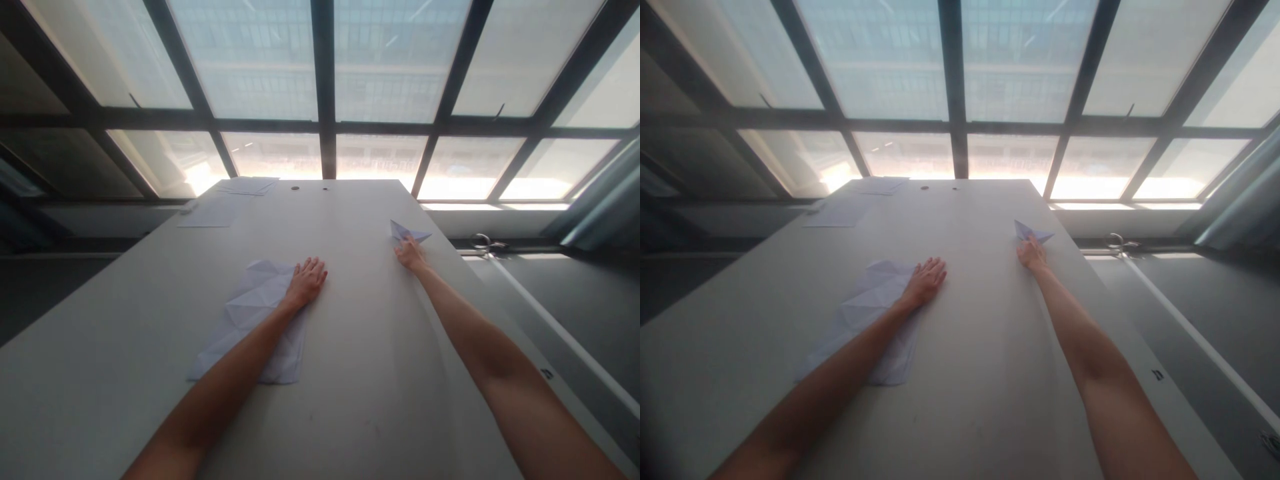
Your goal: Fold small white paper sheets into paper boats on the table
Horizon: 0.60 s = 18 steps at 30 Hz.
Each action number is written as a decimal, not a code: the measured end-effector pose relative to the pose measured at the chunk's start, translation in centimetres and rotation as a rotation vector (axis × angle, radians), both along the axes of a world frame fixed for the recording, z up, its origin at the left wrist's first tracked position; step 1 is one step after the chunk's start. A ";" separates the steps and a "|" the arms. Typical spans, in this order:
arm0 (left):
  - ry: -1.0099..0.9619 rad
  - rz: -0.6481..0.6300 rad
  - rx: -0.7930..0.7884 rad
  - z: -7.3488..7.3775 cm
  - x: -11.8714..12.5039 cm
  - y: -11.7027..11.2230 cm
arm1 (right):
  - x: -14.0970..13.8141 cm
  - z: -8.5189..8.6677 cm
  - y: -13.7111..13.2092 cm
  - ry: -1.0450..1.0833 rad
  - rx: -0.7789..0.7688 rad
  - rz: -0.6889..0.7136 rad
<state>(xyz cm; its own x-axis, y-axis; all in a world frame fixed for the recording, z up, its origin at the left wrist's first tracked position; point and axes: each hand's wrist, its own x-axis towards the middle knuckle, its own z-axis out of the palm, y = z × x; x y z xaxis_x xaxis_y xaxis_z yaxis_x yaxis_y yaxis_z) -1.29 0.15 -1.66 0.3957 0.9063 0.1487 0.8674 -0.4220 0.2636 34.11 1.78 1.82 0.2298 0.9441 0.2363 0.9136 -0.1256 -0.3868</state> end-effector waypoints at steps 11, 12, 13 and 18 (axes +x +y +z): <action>-0.912 -0.204 -0.433 1.0 1.0 -0.4 | -16.6 -0.8 -9.3 -0.106 0.116 0.336; -0.939 -0.214 -0.493 1.0 1.1 -0.7 | -18.4 -0.8 -10.4 -0.096 0.109 0.381; -0.942 -0.212 -0.535 1.0 1.1 -1.0 | -19.9 -0.7 -11.4 -0.084 0.095 0.414; -0.599 -0.148 -0.328 1.0 1.3 -2.0 | -23.4 0.1 -14.2 -0.060 0.006 0.503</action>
